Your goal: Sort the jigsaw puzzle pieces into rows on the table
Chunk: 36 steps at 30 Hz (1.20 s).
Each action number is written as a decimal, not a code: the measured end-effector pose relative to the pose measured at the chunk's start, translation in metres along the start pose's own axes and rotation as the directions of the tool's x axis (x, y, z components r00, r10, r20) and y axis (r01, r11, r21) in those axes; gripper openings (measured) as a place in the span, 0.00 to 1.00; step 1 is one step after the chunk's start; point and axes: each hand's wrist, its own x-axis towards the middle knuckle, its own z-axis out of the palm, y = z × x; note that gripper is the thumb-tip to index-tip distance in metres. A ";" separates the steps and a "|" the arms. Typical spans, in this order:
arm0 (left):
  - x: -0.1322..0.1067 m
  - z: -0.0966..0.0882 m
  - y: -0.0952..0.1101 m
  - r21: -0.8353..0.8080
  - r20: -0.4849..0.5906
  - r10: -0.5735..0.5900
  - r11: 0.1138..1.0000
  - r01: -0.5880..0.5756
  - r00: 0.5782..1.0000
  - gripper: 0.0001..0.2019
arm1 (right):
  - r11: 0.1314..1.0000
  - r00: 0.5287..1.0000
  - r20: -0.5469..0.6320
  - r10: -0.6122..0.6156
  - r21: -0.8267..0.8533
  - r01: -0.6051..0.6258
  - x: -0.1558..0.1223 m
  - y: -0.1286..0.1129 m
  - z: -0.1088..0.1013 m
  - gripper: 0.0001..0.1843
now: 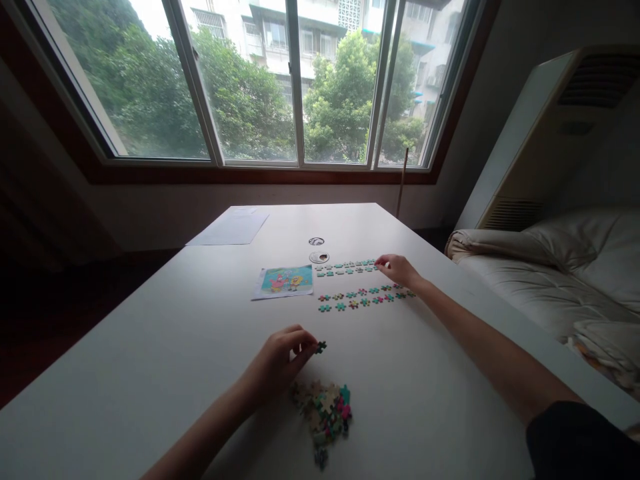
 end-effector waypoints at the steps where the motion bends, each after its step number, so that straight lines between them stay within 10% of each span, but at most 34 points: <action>1: 0.001 0.001 0.001 -0.019 -0.006 -0.021 1.000 0.021 1.000 0.10 | 0.999 0.999 0.012 -0.048 0.005 0.048 -0.008 -0.015 0.001 0.08; 10: 0.002 0.004 0.008 -0.033 0.006 -0.050 0.998 0.050 0.999 0.09 | 0.798 0.801 0.025 -0.598 0.112 0.593 -0.097 -0.117 0.013 0.10; 36: 0.000 0.004 0.011 -0.093 0.046 -0.085 0.992 0.089 0.995 0.10 | 0.737 0.729 -0.230 -0.645 0.068 0.673 -0.112 -0.119 0.011 0.07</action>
